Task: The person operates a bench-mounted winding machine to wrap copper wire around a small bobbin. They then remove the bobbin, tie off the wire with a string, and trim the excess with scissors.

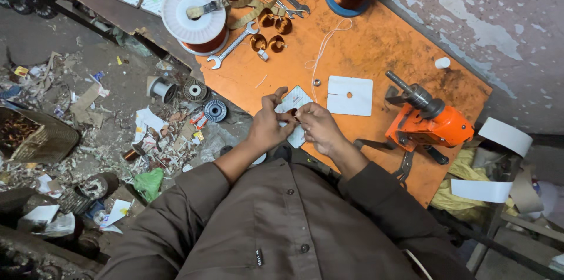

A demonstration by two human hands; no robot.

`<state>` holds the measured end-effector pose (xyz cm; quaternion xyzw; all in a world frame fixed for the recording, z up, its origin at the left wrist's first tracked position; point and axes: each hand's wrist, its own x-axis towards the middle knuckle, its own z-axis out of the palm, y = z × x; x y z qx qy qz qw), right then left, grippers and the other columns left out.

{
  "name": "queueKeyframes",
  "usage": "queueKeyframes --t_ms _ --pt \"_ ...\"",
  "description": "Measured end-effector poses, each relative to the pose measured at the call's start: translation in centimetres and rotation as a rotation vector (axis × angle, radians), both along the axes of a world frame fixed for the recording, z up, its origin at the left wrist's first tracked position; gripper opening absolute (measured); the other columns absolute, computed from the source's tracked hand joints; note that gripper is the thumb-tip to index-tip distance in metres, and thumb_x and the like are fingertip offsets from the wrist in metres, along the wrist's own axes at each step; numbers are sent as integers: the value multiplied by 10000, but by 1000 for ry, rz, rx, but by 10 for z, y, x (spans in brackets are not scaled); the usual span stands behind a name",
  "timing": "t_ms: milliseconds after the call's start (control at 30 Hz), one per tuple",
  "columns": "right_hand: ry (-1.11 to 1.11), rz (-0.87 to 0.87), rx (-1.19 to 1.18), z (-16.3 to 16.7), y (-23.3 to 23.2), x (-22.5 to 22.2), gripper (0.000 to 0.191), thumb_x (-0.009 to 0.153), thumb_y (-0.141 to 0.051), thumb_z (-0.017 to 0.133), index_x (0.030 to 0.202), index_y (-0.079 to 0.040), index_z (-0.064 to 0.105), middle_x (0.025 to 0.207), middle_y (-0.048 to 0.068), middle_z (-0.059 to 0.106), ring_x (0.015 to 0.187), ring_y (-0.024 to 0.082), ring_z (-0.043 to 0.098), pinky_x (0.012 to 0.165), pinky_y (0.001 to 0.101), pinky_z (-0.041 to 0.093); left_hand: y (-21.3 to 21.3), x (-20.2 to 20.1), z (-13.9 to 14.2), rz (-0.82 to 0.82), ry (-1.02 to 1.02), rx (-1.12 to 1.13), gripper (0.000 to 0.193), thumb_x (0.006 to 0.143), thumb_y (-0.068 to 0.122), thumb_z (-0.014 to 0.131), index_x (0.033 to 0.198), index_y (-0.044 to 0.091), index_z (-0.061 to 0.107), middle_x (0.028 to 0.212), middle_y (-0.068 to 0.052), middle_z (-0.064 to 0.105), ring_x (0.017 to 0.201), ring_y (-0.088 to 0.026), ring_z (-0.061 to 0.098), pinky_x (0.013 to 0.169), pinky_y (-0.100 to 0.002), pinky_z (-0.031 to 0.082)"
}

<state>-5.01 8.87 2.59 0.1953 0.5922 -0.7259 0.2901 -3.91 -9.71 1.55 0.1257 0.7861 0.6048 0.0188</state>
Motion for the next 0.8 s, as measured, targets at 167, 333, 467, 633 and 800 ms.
queueKeyframes --t_ms 167,333,467,633,800 --pt "986 544 674 31 14 -6 95 870 -49 673 963 -38 657 765 70 618 678 208 642 595 323 505 -1 -4 -6 -29 -110 120 543 872 7 706 1175 -5 256 1517 -196 511 1025 -211 774 834 -329 607" --pt "1219 732 815 57 22 -12 103 827 -47 714 928 -63 723 854 91 633 782 302 659 658 404 531 -2 -5 -4 -59 -127 160 499 890 -27 671 1130 11 235 1507 -203 526 986 -213 786 797 -311 602" --pt "1293 794 880 61 22 -15 104 796 -46 749 896 -62 727 879 92 632 794 293 659 640 402 523 -2 -6 -6 -69 -78 146 490 901 -20 669 1120 16 232 1514 -208 526 990 -210 789 789 -311 599" --pt "1397 657 897 52 17 -14 124 753 -58 785 839 -44 697 832 85 612 759 277 650 630 392 528 -1 -7 -12 -66 -70 153 503 899 0 673 1130 7 226 1509 -209 509 955 -215 793 778 -329 605" --pt "1489 407 849 36 10 -7 140 717 34 770 802 -27 676 768 91 592 674 255 626 581 368 524 -2 -5 -13 -52 -25 45 546 876 27 721 1151 8 250 1520 -188 530 959 -245 788 806 -377 589"
